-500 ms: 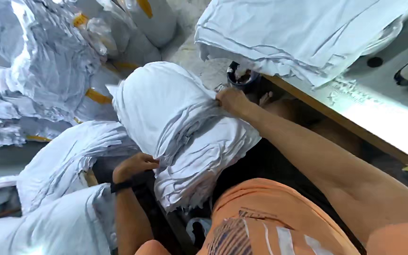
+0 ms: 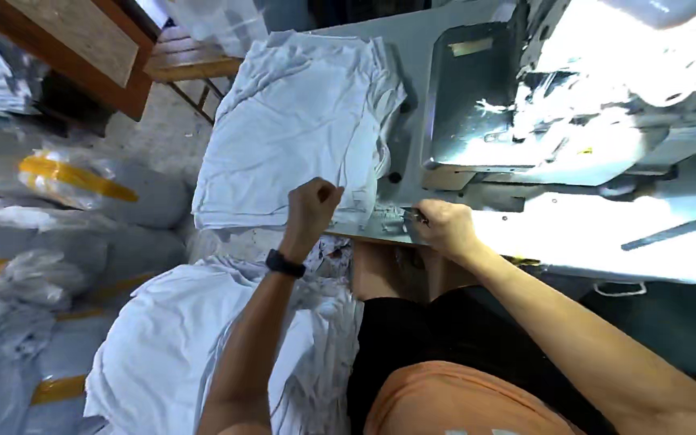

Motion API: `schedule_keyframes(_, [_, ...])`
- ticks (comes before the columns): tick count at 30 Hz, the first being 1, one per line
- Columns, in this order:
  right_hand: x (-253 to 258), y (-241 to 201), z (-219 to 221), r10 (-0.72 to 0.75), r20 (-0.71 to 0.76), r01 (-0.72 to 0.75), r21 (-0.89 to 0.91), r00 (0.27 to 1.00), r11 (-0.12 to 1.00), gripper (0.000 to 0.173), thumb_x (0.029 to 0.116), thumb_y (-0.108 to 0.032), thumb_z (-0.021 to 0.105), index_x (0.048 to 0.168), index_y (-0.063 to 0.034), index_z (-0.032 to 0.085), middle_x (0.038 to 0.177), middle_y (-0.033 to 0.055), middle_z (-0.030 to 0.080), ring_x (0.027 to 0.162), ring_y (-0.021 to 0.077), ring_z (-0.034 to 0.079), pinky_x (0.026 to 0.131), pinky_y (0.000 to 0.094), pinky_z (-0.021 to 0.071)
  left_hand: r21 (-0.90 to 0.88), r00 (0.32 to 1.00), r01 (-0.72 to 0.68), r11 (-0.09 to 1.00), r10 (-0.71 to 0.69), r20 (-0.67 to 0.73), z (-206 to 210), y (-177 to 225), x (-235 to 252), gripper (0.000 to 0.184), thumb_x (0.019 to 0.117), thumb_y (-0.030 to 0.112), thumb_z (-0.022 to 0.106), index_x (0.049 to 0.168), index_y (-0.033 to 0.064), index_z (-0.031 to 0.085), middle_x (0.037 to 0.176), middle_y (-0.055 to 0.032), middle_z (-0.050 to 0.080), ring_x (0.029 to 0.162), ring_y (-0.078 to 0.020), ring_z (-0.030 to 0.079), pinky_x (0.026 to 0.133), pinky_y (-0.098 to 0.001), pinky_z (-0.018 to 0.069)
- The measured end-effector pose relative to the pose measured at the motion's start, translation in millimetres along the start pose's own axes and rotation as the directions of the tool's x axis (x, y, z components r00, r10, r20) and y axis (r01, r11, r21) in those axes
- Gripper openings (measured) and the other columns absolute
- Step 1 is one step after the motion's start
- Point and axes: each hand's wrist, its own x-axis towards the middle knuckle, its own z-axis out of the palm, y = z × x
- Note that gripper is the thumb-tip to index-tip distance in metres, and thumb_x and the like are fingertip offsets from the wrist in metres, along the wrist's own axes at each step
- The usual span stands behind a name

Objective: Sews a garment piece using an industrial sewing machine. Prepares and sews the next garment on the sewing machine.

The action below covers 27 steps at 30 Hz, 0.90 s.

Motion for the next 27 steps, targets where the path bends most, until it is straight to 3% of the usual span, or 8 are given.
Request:
schedule_keyframes(5, [4,-9,2,0.024,0.014,-0.023,-0.037,1.000,0.999,0.014,0.0785,0.000,0.077,0.090,0.0029,0.070,0.078,0.0208,0.069,0.063,0.0406,0.069,0.048,0.0557,0.0493,0.083,0.990,0.138,0.987,-0.141,0.028,35,-3,58,0.029,0.1005,0.014,0.059,0.112,-0.0109,0.068,0.103,-0.0268,0.069,0.100,-0.0397,0.068,0.092,-0.0549,0.0525])
schedule_keyframes(10, [4,-9,5,0.028,-0.021,-0.029,-0.074,0.999,0.997,0.008,0.0831,0.008,0.068,0.089,0.0033,0.069,0.077,0.0214,0.069,0.061,0.0405,0.068,0.047,0.0540,0.0500,0.135,0.964,-0.089,0.987,0.051,0.262,-29,14,10,0.020,0.1032,0.012,0.059,0.102,-0.0040,0.070,0.083,-0.0175,0.068,0.071,-0.0276,0.067,0.070,-0.0474,0.0578])
schedule_keyframes(14, [13,-26,4,0.223,0.082,-0.218,-0.068,0.971,0.974,0.032,0.0857,-0.001,0.073,0.116,0.0066,0.070,0.103,0.0286,0.071,0.072,0.0467,0.070,0.055,0.0602,0.0527,0.244,0.758,-0.049,0.969,-0.123,0.640,-31,-5,24,0.022,0.1039,0.010,0.058,0.107,-0.0073,0.070,0.094,-0.0208,0.070,0.084,-0.0308,0.068,0.084,-0.0494,0.0544])
schedule_keyframes(17, [36,-46,0,0.367,0.292,-0.351,-0.109,0.883,0.930,0.044,0.0941,-0.006,0.069,0.136,0.0023,0.061,0.121,0.0292,0.066,0.082,0.0498,0.069,0.063,0.0638,0.0526,0.205,0.865,0.020,0.979,-0.120,0.487,-37,5,54,0.029,0.1069,0.015,0.053,0.120,-0.0075,0.066,0.110,-0.0253,0.069,0.096,-0.0362,0.070,0.092,-0.0542,0.0538])
schedule_keyframes(20, [28,-42,14,0.078,0.285,-0.072,-0.032,0.955,0.997,0.032,0.0874,0.001,0.070,0.119,0.0002,0.071,0.106,0.0252,0.070,0.063,0.0424,0.067,0.050,0.0566,0.0515,0.118,0.980,0.000,0.993,-0.023,0.195,-29,18,87,0.031,0.1062,0.018,0.054,0.119,-0.0078,0.065,0.113,-0.0243,0.069,0.099,-0.0327,0.071,0.092,-0.0494,0.0557])
schedule_keyframes(22, [17,-44,5,-0.145,0.382,0.101,0.134,0.913,0.986,0.019,0.0890,-0.002,0.068,0.106,0.0007,0.074,0.096,0.0213,0.071,0.062,0.0387,0.067,0.051,0.0550,0.0522,0.138,0.993,-0.055,0.989,0.041,0.109,-13,20,104,0.037,0.1011,0.018,0.063,0.126,-0.0100,0.061,0.123,-0.0279,0.064,0.110,-0.0366,0.066,0.096,-0.0491,0.0536])
schedule_keyframes(25, [17,-58,-30,-0.234,0.647,0.044,0.296,0.726,0.954,0.022,0.0946,-0.015,0.065,0.088,0.0058,0.068,0.096,0.0252,0.069,0.084,0.0448,0.068,0.067,0.0606,0.0477,0.280,0.994,-0.046,0.959,0.015,0.111,14,23,118,0.055,0.0899,0.011,0.071,0.138,-0.0075,0.051,0.138,-0.0325,0.052,0.123,-0.0480,0.057,0.097,-0.0608,0.0497])
schedule_keyframes(27, [25,-59,-28,-0.211,0.499,0.043,0.326,0.840,0.944,0.021,0.0918,-0.012,0.068,0.079,0.0046,0.069,0.087,0.0211,0.068,0.077,0.0392,0.069,0.063,0.0553,0.0496,0.354,0.995,-0.037,0.935,0.000,0.103,22,24,126,0.045,0.0929,0.004,0.063,0.135,-0.0081,0.052,0.137,-0.0325,0.052,0.120,-0.0491,0.059,0.094,-0.0616,0.0509])
